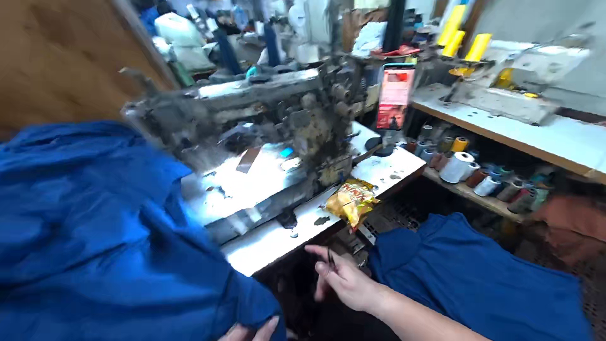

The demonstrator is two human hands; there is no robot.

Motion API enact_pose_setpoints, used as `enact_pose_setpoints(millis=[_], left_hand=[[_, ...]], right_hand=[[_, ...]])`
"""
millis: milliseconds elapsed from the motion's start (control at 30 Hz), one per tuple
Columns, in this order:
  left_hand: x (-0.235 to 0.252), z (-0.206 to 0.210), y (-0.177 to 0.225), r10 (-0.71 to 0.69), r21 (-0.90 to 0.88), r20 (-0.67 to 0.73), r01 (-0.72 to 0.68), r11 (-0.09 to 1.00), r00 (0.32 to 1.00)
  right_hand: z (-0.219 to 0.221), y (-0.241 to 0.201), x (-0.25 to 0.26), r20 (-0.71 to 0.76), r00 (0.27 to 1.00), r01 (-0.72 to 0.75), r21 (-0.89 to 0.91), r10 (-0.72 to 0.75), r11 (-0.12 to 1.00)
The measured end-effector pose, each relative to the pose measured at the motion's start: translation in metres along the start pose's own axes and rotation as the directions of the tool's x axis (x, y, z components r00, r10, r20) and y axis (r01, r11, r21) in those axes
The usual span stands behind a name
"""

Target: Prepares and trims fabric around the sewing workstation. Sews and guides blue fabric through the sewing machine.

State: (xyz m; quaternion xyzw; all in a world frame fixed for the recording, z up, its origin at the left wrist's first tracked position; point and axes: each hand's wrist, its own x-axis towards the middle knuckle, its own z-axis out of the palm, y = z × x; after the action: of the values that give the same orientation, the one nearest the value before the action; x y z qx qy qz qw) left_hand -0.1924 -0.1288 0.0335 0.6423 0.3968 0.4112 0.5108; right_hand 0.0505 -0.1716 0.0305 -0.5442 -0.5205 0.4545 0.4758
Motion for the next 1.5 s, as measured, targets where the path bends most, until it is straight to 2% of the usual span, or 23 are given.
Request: enact_pose_setpoints(millis=[67,133,233,367,467,533,600,633,700,767,800,833,867,900,933,967,1033,1100,1167,1233,1333,1400,1500], left_hand=[[-0.007,-0.006,0.001,0.025,0.052,-0.047,-0.023,0.998,0.999],[-0.010,-0.012,-0.001,0.073,0.057,-0.067,-0.069,0.996,0.995],[-0.016,-0.022,0.001,0.096,0.020,-0.060,-0.095,0.995,0.994],[-0.018,-0.021,0.002,0.095,-0.046,-0.051,-0.097,0.994,0.994],[-0.015,-0.014,0.000,0.203,0.044,-0.020,-0.202,0.978,0.979],[-0.014,-0.010,0.002,0.260,0.170,0.041,-0.263,0.950,0.965],[-0.012,-0.008,0.002,0.232,0.183,0.068,-0.240,0.953,0.970],[-0.011,-0.008,0.001,0.181,0.115,0.054,-0.186,0.976,0.982],[-0.011,-0.011,0.001,0.054,-0.208,-0.020,-0.057,0.977,0.998],[-0.012,-0.021,0.009,-0.043,-0.638,-0.043,0.005,0.770,0.998],[-0.011,-0.026,0.012,-0.028,-0.747,-0.031,-0.005,0.664,0.999],[-0.010,-0.030,0.010,0.045,-0.753,-0.025,-0.048,0.657,0.999],[-0.007,-0.034,0.005,0.170,-0.649,-0.028,-0.147,0.747,0.985],[-0.002,-0.039,0.000,0.309,-0.429,-0.026,-0.290,0.856,0.951],[0.003,-0.046,-0.001,0.399,-0.206,-0.026,-0.396,0.895,0.917],[0.008,-0.050,0.002,0.405,-0.078,-0.062,-0.409,0.909,0.912],[0.018,-0.056,0.013,0.207,-0.159,-0.197,-0.239,0.958,0.958],[0.025,-0.061,0.025,-0.071,-0.439,-0.263,-0.054,0.897,0.962],[0.025,-0.067,0.034,-0.192,-0.599,-0.279,-0.014,0.800,0.941],[0.019,-0.070,0.034,-0.150,-0.638,-0.262,-0.055,0.768,0.953],[0.010,-0.079,0.026,0.044,-0.576,-0.163,-0.131,0.807,0.986],[0.007,-0.083,0.026,0.139,-0.448,-0.114,-0.176,0.876,0.984],[0.002,-0.080,0.030,0.231,-0.101,-0.228,-0.259,0.961,0.946]], right_hand=[[0.007,0.003,0.004,-0.055,0.979,0.177,-0.228,-0.194,0.957],[0.008,0.005,0.010,-0.067,0.955,0.258,-0.295,-0.290,0.920],[0.015,0.001,0.012,-0.032,0.977,0.204,-0.174,-0.213,0.963],[0.032,-0.009,0.008,0.288,0.954,0.111,-0.073,-0.086,0.991],[0.056,-0.010,0.002,0.205,0.954,0.230,-0.020,-0.221,0.973],[0.066,-0.008,0.004,0.125,0.955,0.285,-0.131,-0.269,0.950],[0.068,-0.005,0.010,0.089,0.936,0.352,-0.238,-0.341,0.905],[0.067,-0.005,0.013,0.081,0.913,0.406,-0.289,-0.401,0.867],[0.059,-0.002,0.016,0.063,0.854,0.487,-0.447,-0.516,0.751],[0.049,0.003,0.022,0.020,0.859,0.406,-0.636,-0.512,0.656],[0.046,0.008,0.027,-0.033,0.882,0.347,-0.631,-0.471,0.694],[0.045,0.012,0.032,-0.102,0.898,0.313,-0.539,-0.429,0.782],[0.046,0.010,0.037,-0.170,0.913,0.300,-0.336,-0.371,0.893],[0.049,0.003,0.041,-0.216,0.936,0.277,-0.038,-0.278,0.960],[0.052,-0.007,0.044,-0.216,0.964,0.214,0.285,-0.155,0.935],[0.054,-0.017,0.047,-0.142,0.989,0.119,0.534,-0.050,0.837],[0.051,-0.029,0.051,0.116,0.993,-0.096,0.760,0.011,0.643],[0.049,-0.034,0.052,0.292,0.956,-0.244,0.784,0.009,0.570],[0.048,-0.040,0.051,0.319,0.948,-0.268,0.748,0.026,0.607],[0.048,-0.047,0.047,0.261,0.965,-0.178,0.688,-0.011,0.703],[0.048,-0.057,0.041,0.171,0.974,0.009,0.620,-0.146,0.784],[0.048,-0.062,0.039,0.155,0.955,0.122,0.567,-0.251,0.814],[0.048,-0.071,0.034,0.117,0.943,0.251,0.361,-0.311,0.898]])
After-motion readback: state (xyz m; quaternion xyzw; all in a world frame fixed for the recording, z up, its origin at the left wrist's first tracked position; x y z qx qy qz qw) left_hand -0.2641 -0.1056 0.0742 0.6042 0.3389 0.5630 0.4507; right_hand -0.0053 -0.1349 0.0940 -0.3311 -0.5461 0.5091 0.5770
